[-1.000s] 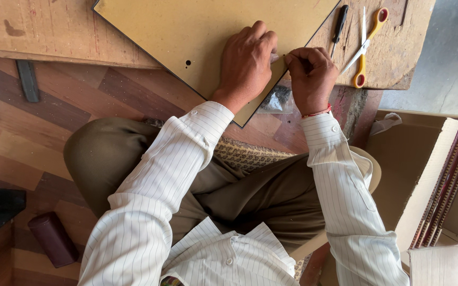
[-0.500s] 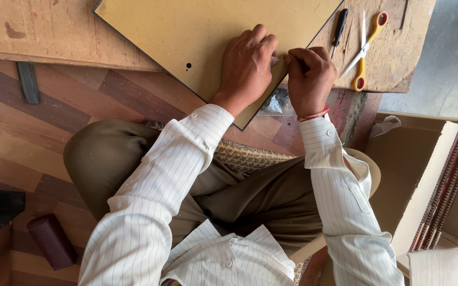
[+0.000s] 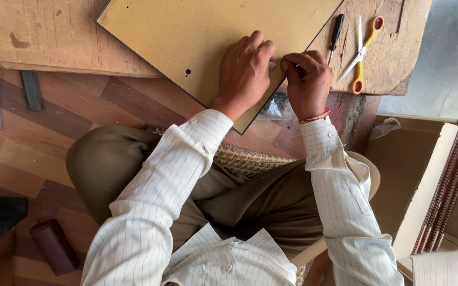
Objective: The person sits cross-legged on the floor with a hardboard panel across their lap and drives screws into it using a screwdriver. They take small screws from a plastic packet, position each screw on the panel, twist it in by hand and with the screwdriver, and reposition the panel between screws.
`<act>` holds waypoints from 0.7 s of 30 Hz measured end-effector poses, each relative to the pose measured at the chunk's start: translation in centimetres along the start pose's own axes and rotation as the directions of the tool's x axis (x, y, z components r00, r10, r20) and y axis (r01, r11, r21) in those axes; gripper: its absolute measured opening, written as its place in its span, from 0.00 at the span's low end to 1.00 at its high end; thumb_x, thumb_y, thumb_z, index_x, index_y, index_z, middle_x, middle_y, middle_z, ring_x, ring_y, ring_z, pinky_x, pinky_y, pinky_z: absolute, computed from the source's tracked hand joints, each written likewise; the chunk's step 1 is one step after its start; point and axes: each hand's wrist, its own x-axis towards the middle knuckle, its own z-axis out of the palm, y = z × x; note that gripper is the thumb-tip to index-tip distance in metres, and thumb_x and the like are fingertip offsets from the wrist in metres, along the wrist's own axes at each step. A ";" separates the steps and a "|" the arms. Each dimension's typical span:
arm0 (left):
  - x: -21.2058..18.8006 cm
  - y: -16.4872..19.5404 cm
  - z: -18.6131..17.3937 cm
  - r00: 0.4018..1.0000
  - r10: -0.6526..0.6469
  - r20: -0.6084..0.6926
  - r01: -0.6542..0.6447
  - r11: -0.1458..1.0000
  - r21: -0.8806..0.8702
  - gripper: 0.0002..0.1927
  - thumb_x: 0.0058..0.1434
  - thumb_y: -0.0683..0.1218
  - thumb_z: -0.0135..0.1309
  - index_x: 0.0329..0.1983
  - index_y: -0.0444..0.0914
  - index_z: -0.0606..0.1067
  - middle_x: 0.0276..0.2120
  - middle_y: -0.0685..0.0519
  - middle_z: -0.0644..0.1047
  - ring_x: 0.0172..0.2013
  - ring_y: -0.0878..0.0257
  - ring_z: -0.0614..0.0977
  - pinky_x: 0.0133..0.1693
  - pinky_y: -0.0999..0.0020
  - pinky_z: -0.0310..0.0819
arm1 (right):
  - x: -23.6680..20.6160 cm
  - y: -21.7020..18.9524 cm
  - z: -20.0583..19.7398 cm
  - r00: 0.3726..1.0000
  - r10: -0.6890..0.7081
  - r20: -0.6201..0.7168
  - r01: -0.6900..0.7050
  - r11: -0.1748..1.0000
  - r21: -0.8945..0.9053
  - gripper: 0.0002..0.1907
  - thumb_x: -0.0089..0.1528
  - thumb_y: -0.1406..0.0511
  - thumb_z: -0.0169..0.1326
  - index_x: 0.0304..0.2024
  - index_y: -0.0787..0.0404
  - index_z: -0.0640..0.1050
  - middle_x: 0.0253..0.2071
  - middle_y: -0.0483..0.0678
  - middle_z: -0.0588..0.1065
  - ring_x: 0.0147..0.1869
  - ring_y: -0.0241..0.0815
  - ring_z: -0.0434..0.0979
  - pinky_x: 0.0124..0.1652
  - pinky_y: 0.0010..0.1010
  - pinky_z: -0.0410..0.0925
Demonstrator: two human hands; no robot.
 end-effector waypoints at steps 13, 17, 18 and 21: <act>-0.1 -0.1 0.2 1.000 0.001 -0.003 -0.001 1.000 0.020 0.06 0.55 0.35 0.57 0.29 0.38 0.72 0.33 0.51 0.73 0.37 0.54 0.79 0.42 0.56 0.71 | 0.4 -0.3 -0.5 0.995 -0.074 0.067 0.082 0.990 -0.118 0.04 0.61 0.75 0.65 0.38 0.65 0.84 0.35 0.50 0.77 0.34 0.39 0.79 0.34 0.29 0.71; -0.2 -0.1 0.1 1.000 -0.010 0.004 0.010 1.000 0.029 0.06 0.56 0.35 0.57 0.29 0.38 0.73 0.33 0.51 0.73 0.37 0.55 0.79 0.42 0.56 0.71 | 0.4 0.3 -0.5 0.997 0.012 0.075 -0.010 1.000 -0.026 0.04 0.60 0.74 0.66 0.38 0.65 0.84 0.35 0.48 0.78 0.33 0.37 0.80 0.35 0.26 0.73; -0.2 -0.1 0.0 1.000 -0.009 0.005 0.009 0.999 0.039 0.06 0.56 0.35 0.57 0.30 0.38 0.73 0.33 0.51 0.73 0.38 0.55 0.79 0.42 0.56 0.71 | 0.4 0.5 -0.5 0.997 0.025 0.076 -0.025 1.000 -0.005 0.05 0.60 0.75 0.66 0.38 0.65 0.84 0.35 0.48 0.78 0.34 0.36 0.80 0.35 0.26 0.73; -0.2 -0.3 0.0 1.000 0.006 -0.013 -0.006 1.000 0.006 0.06 0.56 0.37 0.58 0.30 0.38 0.73 0.33 0.51 0.73 0.37 0.54 0.79 0.42 0.55 0.71 | 0.5 1.0 -0.5 0.987 0.112 0.118 -0.123 0.988 0.089 0.06 0.59 0.75 0.65 0.38 0.65 0.84 0.36 0.48 0.79 0.37 0.34 0.81 0.37 0.24 0.75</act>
